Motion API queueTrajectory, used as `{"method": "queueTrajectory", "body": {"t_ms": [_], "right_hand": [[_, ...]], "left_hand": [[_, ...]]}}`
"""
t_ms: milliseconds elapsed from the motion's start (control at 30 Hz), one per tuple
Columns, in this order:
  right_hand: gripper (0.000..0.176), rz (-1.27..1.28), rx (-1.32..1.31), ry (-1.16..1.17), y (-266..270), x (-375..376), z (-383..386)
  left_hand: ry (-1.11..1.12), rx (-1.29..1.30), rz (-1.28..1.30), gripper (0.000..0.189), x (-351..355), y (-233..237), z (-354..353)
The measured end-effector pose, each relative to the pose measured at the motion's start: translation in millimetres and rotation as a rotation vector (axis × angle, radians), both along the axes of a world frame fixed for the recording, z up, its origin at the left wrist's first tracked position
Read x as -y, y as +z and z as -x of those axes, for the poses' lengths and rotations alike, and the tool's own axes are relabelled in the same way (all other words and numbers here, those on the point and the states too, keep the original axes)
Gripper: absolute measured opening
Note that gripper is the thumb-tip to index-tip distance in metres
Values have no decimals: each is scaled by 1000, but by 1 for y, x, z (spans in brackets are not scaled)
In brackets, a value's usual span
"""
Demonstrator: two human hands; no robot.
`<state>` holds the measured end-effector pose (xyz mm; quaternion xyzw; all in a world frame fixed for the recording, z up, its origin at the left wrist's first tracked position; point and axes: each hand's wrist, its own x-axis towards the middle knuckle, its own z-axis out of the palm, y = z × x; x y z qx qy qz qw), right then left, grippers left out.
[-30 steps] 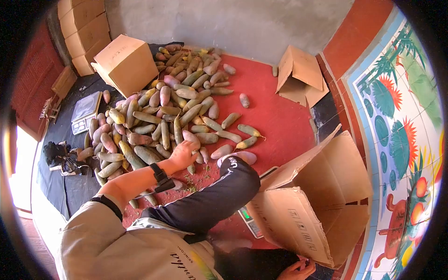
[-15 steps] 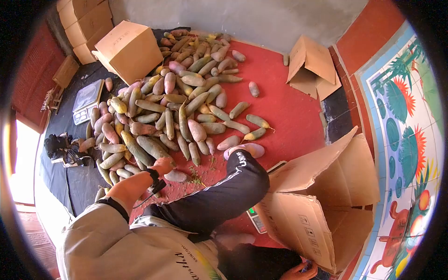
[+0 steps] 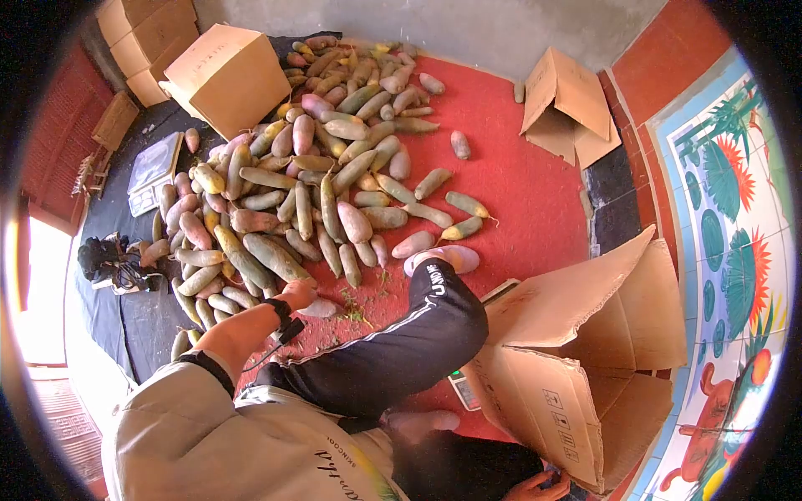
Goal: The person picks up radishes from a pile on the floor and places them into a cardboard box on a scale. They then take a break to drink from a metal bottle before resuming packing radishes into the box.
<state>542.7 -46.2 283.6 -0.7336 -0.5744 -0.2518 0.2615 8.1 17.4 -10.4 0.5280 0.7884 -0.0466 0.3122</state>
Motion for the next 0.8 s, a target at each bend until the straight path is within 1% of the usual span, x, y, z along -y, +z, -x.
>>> {"method": "queueTrajectory", "body": {"t_ms": [67,167,267,400,467,500,567,600,667,700,733,800], "right_hand": [[45,12,-22,-18,0,0,0],[48,38,-9,-39,0,0,-1],[51,27,19,-27,-3,0,-4],[53,16,31,-5,-6,1,-9],[52,22,54,-29,-7,1,-10],[52,25,54,-32,-6,0,-8],[49,57,93,-87,-3,-1,-4],[49,59,94,-92,-3,0,-5],[48,68,97,-93,-4,0,-5],[48,70,99,-98,-3,0,-5],[47,54,85,-64,-3,-2,-4],[47,40,74,-36,-3,-2,-7]], "left_hand": [[67,114,24,37,-10,10,-4],[125,167,-8,41,-23,24,-12],[130,200,-17,45,-40,46,-20],[197,179,-32,47,-63,33,-24],[163,198,-134,55,-71,25,-23],[160,199,-131,55,-76,27,-23],[267,256,-52,65,-90,32,-26],[263,257,-49,65,-95,33,-28],[288,196,-164,61,-104,32,-32],[339,237,-222,69,-111,26,-30],[334,240,-220,69,-117,20,-29],[311,207,-146,76,-131,19,-29]]}}
